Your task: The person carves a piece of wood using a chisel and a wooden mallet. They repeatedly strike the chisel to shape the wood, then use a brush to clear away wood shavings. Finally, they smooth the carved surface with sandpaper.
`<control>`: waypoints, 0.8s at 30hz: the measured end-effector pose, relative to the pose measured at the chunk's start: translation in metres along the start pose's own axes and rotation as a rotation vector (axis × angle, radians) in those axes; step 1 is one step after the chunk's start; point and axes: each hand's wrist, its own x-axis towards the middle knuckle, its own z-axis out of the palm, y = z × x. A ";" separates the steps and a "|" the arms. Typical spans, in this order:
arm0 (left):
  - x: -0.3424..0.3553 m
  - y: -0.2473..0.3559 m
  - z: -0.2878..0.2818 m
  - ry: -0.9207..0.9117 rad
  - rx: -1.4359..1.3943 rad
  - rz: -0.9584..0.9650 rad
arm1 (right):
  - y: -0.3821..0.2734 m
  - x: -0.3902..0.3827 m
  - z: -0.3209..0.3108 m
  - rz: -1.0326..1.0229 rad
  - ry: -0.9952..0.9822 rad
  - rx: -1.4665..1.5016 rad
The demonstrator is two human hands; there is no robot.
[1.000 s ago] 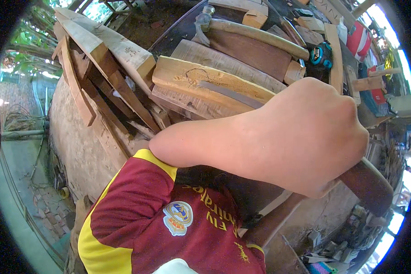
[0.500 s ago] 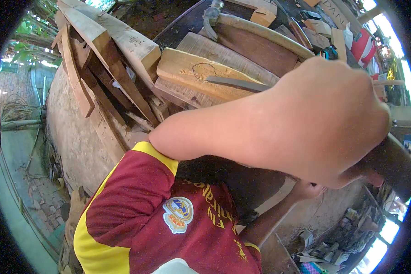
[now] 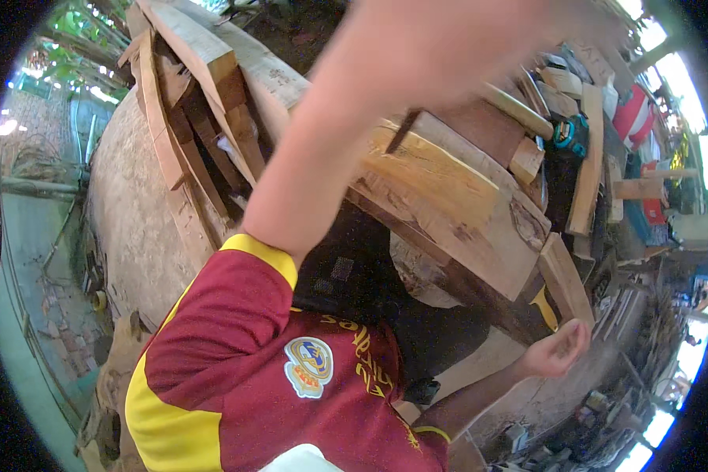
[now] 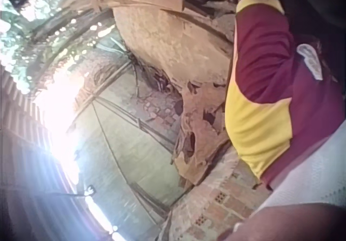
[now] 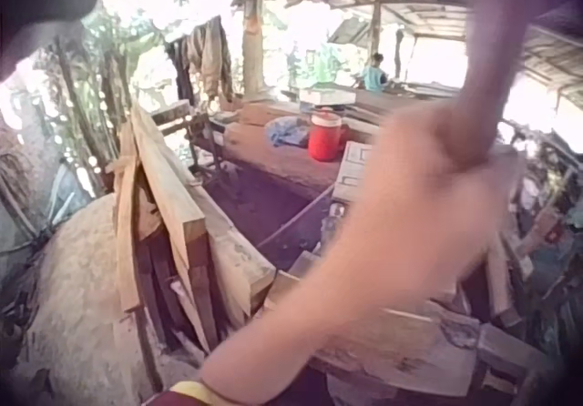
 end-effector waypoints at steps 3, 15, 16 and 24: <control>-0.001 -0.008 -0.030 0.041 -0.287 0.005 | -0.015 0.032 0.001 -0.088 -0.071 -0.132; -0.021 0.010 -0.052 0.274 -0.443 -0.125 | 0.005 0.054 0.004 0.046 -0.662 -0.057; -0.021 0.007 -0.052 0.194 -0.467 -0.093 | 0.002 0.054 0.001 0.030 -0.674 -0.081; -0.025 0.017 -0.019 0.360 -0.305 -0.063 | -0.003 0.046 0.008 -0.004 -0.678 -0.149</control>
